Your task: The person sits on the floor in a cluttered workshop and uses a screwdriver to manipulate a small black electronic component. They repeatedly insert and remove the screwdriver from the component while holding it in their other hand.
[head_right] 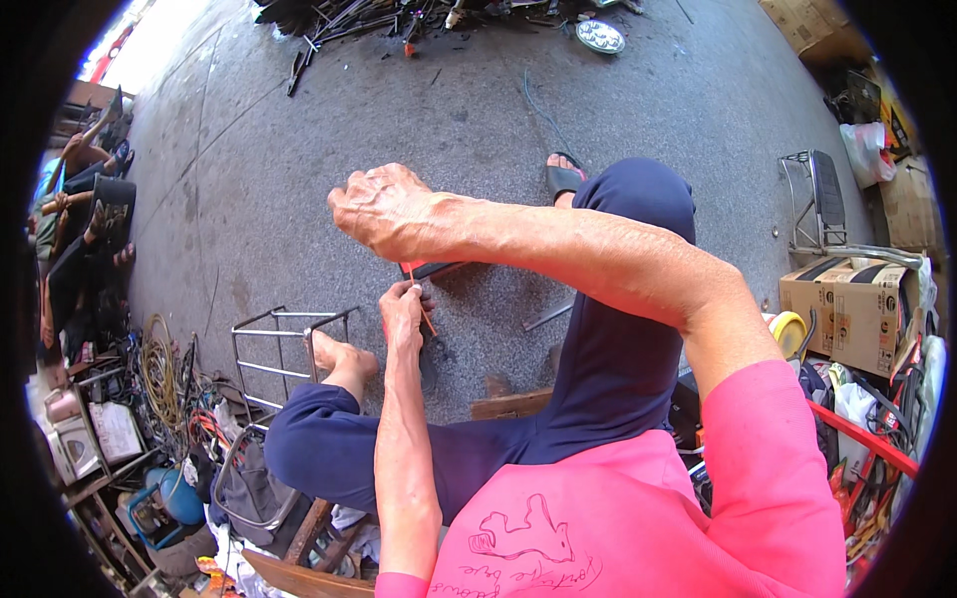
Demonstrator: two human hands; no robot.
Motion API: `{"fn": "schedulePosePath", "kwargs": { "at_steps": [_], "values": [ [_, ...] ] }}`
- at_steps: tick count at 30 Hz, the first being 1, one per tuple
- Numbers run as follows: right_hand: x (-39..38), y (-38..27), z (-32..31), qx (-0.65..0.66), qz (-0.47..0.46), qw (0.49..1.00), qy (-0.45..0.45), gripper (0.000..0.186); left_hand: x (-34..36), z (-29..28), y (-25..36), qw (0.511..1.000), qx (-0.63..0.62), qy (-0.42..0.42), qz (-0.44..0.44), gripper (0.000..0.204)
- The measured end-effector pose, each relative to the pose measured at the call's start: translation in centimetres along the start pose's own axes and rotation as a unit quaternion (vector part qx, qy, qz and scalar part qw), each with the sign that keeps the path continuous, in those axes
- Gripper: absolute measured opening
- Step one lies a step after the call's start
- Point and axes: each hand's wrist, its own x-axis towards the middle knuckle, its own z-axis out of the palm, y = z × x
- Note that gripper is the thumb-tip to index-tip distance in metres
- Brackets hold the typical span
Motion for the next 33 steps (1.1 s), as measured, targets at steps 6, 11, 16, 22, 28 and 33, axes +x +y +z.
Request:
{"fn": "schedulePosePath", "kwargs": {
  "at_steps": [6,11,16,22,28,33],
  "values": [
    [0.0,0.8,0.9,0.06,-0.062,0.996,0.037,0.028,0.5,-0.1,0.0,0.999,-0.008,0.045,0.007,0.019],
    [0.2,-0.7,-1.6,0.073,0.042,0.994,-0.074,0.025,1.7,-1.8,-0.7,0.99,0.048,0.131,0.033,0.021],
    [-0.2,0.0,-1.4,0.035,0.026,0.995,-0.093,0.025,0.5,-1.8,1.2,0.945,0.224,0.227,0.073,0.023],
    [-0.5,0.3,-0.8,0.003,-0.032,0.999,-0.031,0.026,-0.3,-1.4,1.5,0.928,0.278,0.241,0.061,0.02],
    [-0.1,-0.2,-1.4,0.01,0.051,0.998,-0.023,0.036,-1.1,-0.6,0.7,0.841,0.391,0.339,0.156,0.02],
    [-0.1,0.4,0.2,-0.041,0.036,0.998,0.004,0.031,-1.1,0.1,2.2,0.937,0.312,0.149,0.051,0.033]
  ]
}}
